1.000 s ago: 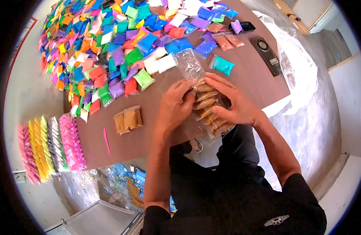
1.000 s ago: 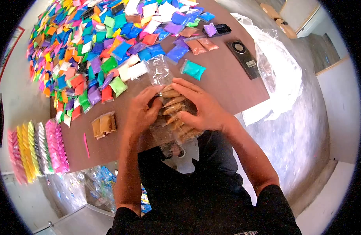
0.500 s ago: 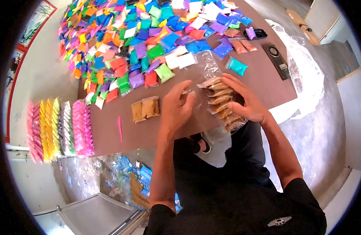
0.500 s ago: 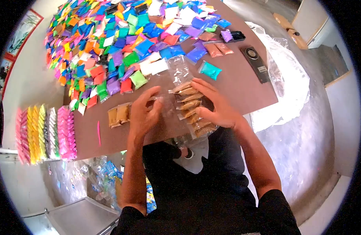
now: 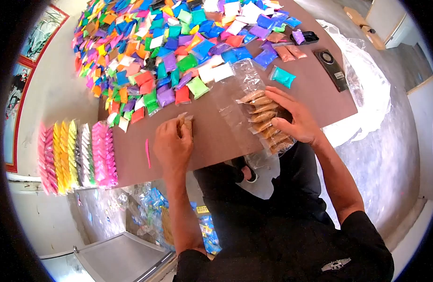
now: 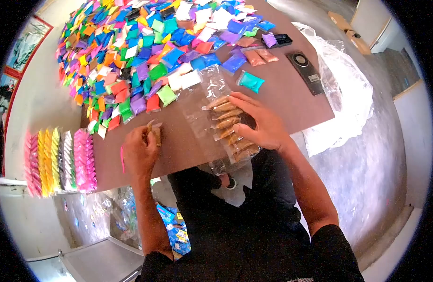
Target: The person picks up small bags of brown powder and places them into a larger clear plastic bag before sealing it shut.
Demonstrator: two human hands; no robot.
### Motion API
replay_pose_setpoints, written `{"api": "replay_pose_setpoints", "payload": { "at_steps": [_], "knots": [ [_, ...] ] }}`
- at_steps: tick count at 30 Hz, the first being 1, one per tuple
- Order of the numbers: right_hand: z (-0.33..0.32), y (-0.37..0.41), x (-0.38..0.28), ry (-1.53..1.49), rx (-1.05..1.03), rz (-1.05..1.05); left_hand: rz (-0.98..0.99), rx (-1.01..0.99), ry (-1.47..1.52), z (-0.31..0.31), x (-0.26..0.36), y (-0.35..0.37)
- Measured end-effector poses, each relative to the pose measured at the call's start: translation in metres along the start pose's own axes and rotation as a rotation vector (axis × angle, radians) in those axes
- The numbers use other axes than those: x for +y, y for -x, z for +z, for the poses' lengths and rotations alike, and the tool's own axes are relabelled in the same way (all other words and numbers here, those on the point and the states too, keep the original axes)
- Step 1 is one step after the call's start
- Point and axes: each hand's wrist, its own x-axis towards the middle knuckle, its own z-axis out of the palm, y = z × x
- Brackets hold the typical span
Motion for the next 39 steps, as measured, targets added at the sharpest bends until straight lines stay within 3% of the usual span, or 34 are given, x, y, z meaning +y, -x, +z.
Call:
{"api": "replay_pose_setpoints", "payload": {
  "at_steps": [2,4,5,7,11,13,20,27,39],
  "knots": [
    [-0.001,0.0,0.001,0.021,-0.004,-0.001,-0.016,0.008,0.077,-0.01,0.016,-0.005],
    [-0.001,0.0,0.002,0.005,-0.025,0.001,-0.228,0.033,0.596,-0.014,0.037,-0.01],
    [-0.001,0.0,0.001,0.007,-0.022,0.005,-0.226,0.029,0.599,-0.011,0.038,-0.013],
    [0.0,0.0,0.001,-0.01,-0.012,0.004,-0.31,-0.088,1.002,-0.002,0.038,-0.021],
    [0.0,0.0,0.004,-0.007,-0.001,-0.001,-0.303,-0.18,1.024,0.038,0.042,-0.033],
    [0.0,0.0,0.007,0.003,-0.004,-0.027,-0.374,-0.255,1.201,0.051,0.055,-0.04],
    [-0.001,-0.001,0.004,0.011,-0.015,0.0,-0.219,-0.282,0.958,0.08,0.064,-0.053],
    [-0.002,-0.003,0.001,-0.088,0.015,0.057,-0.23,-0.286,1.035,0.085,0.088,-0.054],
    [0.003,-0.01,0.003,0.007,0.029,0.057,-0.068,-0.172,0.803,0.086,0.116,-0.057]
  ]
}}
